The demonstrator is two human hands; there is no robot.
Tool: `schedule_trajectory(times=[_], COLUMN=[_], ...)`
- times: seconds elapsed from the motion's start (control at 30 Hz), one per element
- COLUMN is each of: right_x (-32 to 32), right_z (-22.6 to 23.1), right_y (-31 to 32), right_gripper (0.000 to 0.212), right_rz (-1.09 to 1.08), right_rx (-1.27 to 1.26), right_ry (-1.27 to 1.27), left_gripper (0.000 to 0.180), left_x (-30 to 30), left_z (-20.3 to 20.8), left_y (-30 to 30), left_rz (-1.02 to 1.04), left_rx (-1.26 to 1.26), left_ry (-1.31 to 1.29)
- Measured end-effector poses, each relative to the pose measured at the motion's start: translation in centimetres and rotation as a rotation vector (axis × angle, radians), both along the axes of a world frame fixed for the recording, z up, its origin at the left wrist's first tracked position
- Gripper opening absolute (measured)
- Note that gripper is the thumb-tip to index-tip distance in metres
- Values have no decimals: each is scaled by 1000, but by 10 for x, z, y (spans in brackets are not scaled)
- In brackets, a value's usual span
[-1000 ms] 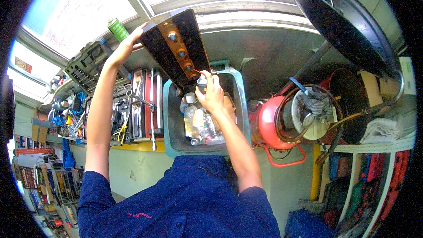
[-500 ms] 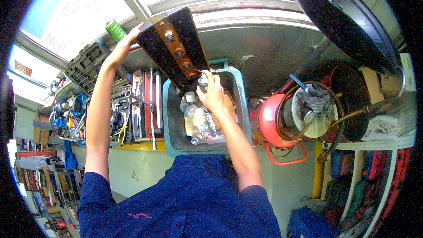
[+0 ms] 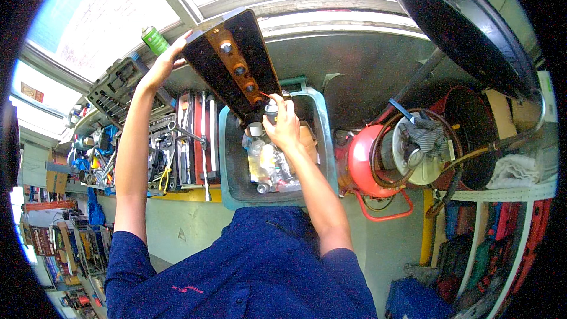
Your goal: The person sprays a cleaning agent onto a car valve cover held over a bin, then wipes the part thoroughly with a cloth. The person places the cleaned valve cover on the car's engine block and continues to wipe it down.
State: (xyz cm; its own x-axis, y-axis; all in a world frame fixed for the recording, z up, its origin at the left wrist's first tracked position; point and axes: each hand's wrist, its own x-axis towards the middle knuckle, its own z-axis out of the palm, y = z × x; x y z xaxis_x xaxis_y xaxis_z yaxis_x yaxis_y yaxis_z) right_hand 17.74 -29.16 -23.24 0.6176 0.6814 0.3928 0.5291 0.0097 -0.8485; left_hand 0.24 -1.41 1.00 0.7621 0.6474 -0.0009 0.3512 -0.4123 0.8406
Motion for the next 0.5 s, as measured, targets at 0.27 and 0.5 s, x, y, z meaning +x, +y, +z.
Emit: schedule_trajectory(times=[0.27,0.5], right_x=[-1,-4], right_z=[-13,-33], right_y=[-3,0], right_gripper=[67,69], right_rz=[2,16], right_rx=[-54,-89], right_ry=[9,12], left_gripper=[82,80], left_x=[-3,-2], left_z=[0,3], left_y=[4,0], left_rz=[-32,-28], left_rx=[-34,-38], left_ry=[28,23])
